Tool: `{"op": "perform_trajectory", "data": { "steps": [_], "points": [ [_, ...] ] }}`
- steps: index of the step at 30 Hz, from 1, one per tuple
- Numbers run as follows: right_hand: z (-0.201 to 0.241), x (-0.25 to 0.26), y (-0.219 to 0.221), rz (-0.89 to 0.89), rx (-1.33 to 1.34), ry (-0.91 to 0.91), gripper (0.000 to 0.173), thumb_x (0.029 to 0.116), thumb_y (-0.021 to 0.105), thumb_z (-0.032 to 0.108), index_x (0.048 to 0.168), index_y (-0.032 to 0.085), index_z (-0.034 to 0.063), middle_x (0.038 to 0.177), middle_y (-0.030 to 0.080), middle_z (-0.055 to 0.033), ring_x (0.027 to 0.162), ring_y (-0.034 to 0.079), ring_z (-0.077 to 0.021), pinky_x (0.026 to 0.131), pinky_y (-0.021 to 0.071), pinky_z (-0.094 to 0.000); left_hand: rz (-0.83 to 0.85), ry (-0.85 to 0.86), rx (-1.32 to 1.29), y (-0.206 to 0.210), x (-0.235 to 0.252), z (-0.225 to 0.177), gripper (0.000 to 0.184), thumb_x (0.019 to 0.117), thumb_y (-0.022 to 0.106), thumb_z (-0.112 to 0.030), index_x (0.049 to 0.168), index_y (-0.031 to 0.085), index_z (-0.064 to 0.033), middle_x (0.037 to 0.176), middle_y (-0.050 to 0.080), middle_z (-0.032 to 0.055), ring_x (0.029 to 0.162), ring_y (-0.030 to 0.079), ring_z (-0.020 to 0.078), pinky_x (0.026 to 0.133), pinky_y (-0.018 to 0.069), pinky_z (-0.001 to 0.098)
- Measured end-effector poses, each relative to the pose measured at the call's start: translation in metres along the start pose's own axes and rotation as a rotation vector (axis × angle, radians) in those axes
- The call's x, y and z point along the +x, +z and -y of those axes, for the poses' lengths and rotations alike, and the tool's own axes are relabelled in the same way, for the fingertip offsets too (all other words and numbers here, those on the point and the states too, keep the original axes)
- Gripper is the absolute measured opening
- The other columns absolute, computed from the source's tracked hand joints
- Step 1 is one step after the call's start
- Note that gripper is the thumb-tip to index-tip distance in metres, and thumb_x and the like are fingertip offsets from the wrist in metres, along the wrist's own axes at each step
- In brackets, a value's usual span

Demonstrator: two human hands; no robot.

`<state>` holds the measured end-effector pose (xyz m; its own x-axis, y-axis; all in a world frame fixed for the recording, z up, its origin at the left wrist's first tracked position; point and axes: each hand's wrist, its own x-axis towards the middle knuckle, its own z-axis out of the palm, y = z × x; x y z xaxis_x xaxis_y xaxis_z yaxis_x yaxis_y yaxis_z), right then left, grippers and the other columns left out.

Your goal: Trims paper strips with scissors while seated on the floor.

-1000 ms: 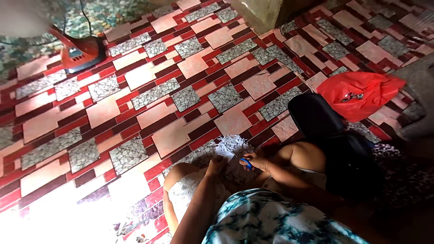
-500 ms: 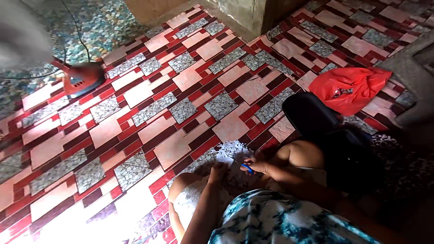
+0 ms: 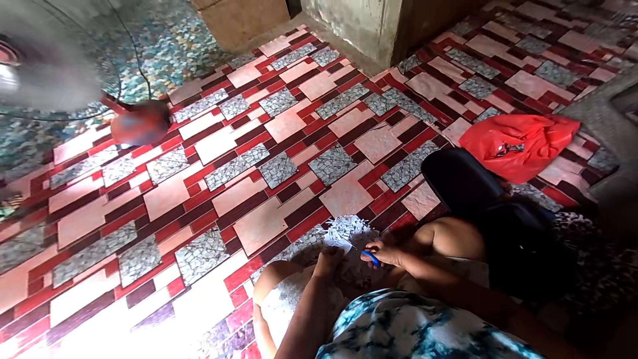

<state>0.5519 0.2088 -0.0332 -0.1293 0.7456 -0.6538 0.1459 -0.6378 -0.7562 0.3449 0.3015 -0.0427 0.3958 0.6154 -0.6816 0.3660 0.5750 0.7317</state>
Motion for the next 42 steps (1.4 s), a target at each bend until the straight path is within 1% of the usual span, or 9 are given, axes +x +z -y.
{"op": "perform_trajectory", "data": {
  "steps": [4,7,13,20,22,27,32,37,42],
  "points": [
    [0.006,-0.020,0.009,-0.046,0.019,0.035,0.034,0.1002,0.067,0.033,0.118,0.061,0.0042,0.077,0.066,-0.0010,0.061,0.059,-0.0073,0.056,0.0465,-0.0235,0.084,0.030,0.065,-0.001,-0.002,-0.001,0.018,0.1057,0.057,-0.012,0.107,0.064,0.0045,0.077,0.068,0.0064,0.055,0.059,0.0079,0.053,0.0509,0.0228],
    [0.000,-0.028,0.016,-0.115,0.071,0.021,0.034,0.1001,0.067,0.028,0.120,0.061,0.0013,0.077,0.067,-0.0021,0.061,0.059,-0.0069,0.056,0.0474,-0.0231,0.141,0.086,0.120,-0.004,0.001,0.002,0.022,0.1062,0.056,-0.016,0.105,0.066,0.0031,0.076,0.067,0.0042,0.054,0.055,0.0059,0.052,0.0478,0.0223],
    [-0.002,-0.023,0.020,-0.152,0.126,-0.019,0.028,0.0969,0.071,0.017,0.116,0.062,-0.0009,0.078,0.066,-0.0007,0.060,0.060,-0.0048,0.056,0.0504,-0.0205,0.148,0.069,0.141,-0.006,-0.002,-0.002,0.021,0.1063,0.056,-0.016,0.104,0.066,0.0029,0.074,0.065,0.0019,0.054,0.054,0.0045,0.053,0.0477,0.0209],
    [-0.006,-0.018,0.017,-0.136,0.100,-0.093,0.022,0.0949,0.069,0.005,0.114,0.063,-0.0049,0.080,0.068,-0.0011,0.062,0.061,-0.0036,0.059,0.0530,-0.0203,0.138,0.029,0.139,-0.007,-0.006,-0.007,0.023,0.1066,0.056,-0.019,0.108,0.066,0.0015,0.076,0.063,0.0016,0.055,0.051,0.0042,0.054,0.0455,0.0211],
    [-0.004,-0.020,0.015,-0.130,0.103,-0.077,0.021,0.0962,0.067,0.005,0.114,0.063,-0.0045,0.078,0.067,-0.0008,0.062,0.061,-0.0042,0.057,0.0521,-0.0202,0.129,0.025,0.110,-0.006,-0.006,-0.007,0.023,0.1067,0.055,-0.019,0.107,0.066,0.0012,0.076,0.063,0.0016,0.055,0.051,0.0043,0.054,0.0449,0.0208],
    [-0.007,-0.017,0.012,-0.071,0.171,-0.010,0.021,0.1032,0.057,0.016,0.115,0.061,-0.0002,0.077,0.068,-0.0017,0.061,0.062,-0.0068,0.052,0.0480,-0.0200,0.110,0.013,0.085,-0.006,-0.001,-0.005,0.025,0.1077,0.054,-0.020,0.110,0.065,0.0010,0.076,0.063,0.0014,0.056,0.052,0.0038,0.054,0.0447,0.0205],
    [-0.007,-0.014,0.013,-0.065,0.178,-0.017,0.017,0.1012,0.061,0.014,0.111,0.062,0.0008,0.075,0.068,-0.0015,0.061,0.063,-0.0068,0.052,0.0487,-0.0198,0.143,0.031,0.074,-0.007,-0.002,-0.004,0.022,0.1068,0.055,-0.018,0.106,0.065,0.0018,0.074,0.063,0.0005,0.053,0.051,0.0025,0.052,0.0438,0.0192],
    [-0.008,-0.013,0.014,-0.081,0.138,-0.053,0.020,0.0990,0.064,0.015,0.112,0.063,-0.0003,0.075,0.068,-0.0012,0.060,0.062,-0.0066,0.053,0.0487,-0.0203,0.157,0.042,0.088,-0.007,-0.003,-0.004,0.023,0.1071,0.055,-0.019,0.103,0.066,0.0010,0.072,0.061,0.0000,0.050,0.047,0.0027,0.049,0.0411,0.0188],
    [-0.006,-0.016,0.016,-0.130,0.109,-0.108,0.020,0.0939,0.069,0.005,0.111,0.064,-0.0036,0.078,0.067,-0.0008,0.062,0.062,-0.0051,0.058,0.0535,-0.0206,0.150,0.027,0.074,-0.008,-0.003,-0.005,0.023,0.1069,0.055,-0.020,0.105,0.065,0.0007,0.073,0.061,-0.0002,0.051,0.048,0.0028,0.050,0.0420,0.0189]
  ]
}}
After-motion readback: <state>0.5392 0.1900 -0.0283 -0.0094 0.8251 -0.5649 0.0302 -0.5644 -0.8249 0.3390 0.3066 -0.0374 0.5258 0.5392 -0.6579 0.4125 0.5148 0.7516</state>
